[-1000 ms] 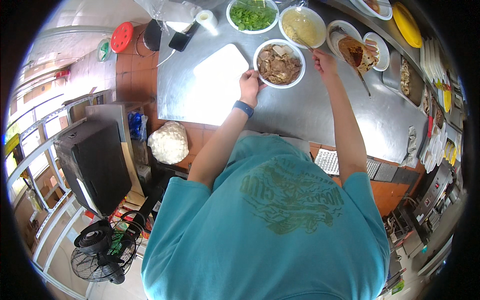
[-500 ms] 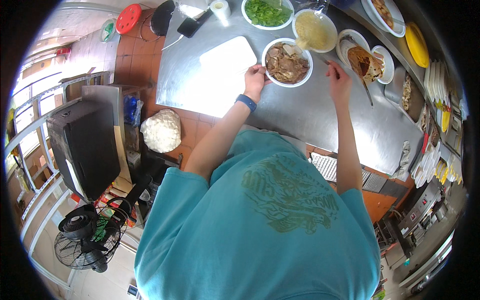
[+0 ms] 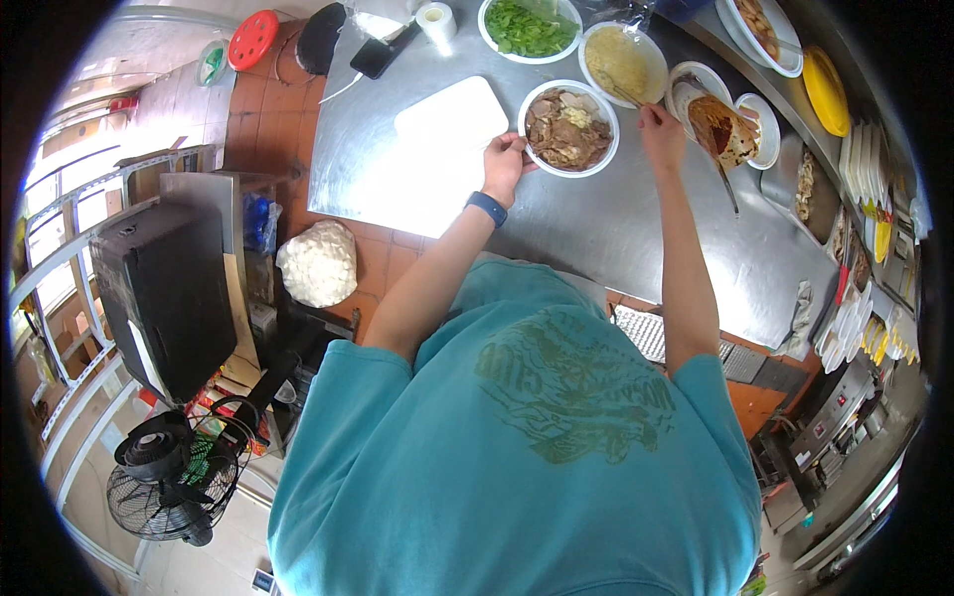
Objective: The person assembles a food order by placing fried tofu and cooked meat into a bowl, adding chopped green onions and a dark sauce, then ladling broth over the contents. The person closes the bowl with a yellow lid and attaches a pink order tag. The person then portions fried tofu into several small bowls.
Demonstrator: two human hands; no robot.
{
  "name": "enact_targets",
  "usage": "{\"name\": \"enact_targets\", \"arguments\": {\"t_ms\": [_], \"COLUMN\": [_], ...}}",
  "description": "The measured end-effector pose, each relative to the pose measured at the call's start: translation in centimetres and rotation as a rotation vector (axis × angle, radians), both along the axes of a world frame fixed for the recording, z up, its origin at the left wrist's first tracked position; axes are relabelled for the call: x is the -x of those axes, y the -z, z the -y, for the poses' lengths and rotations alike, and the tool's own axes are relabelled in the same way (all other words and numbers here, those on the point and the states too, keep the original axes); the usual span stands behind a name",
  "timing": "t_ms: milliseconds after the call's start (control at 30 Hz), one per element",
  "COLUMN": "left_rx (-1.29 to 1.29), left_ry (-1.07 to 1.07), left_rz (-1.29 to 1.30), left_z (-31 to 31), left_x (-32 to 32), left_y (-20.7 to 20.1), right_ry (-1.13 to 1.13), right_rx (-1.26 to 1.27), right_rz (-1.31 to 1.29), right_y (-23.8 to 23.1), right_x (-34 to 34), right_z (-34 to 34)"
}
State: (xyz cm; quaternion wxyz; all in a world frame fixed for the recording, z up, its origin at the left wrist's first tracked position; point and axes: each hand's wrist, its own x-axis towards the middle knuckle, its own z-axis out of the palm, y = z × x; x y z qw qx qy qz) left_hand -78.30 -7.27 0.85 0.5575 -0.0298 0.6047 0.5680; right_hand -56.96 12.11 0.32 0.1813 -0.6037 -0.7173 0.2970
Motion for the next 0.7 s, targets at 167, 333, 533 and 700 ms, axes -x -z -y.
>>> {"name": "enact_targets", "arguments": {"t_ms": [167,333,533,700], "left_rx": [0.015,-0.012,-0.009,-0.031], "left_ry": [-0.021,-0.034,-0.039,-0.049], "left_rz": [-0.025,-0.016,-0.022,-0.008], "left_z": [-0.1,0.0,0.1,0.2], "left_x": [-0.2,-0.2,-0.5,-0.7], "left_y": [0.2,0.6,0.7,1.0], "right_ry": [0.401,0.317,0.01,-0.08], "right_rx": [0.605,0.571,-0.034,-0.454], "right_rz": [-0.643,-0.791,-0.231,0.408], "right_y": [4.1,0.8,-5.5,-4.1], "right_x": [-2.1,-3.9,-2.3,3.5], "right_z": [-1.2,1.2,4.7,2.1]}}
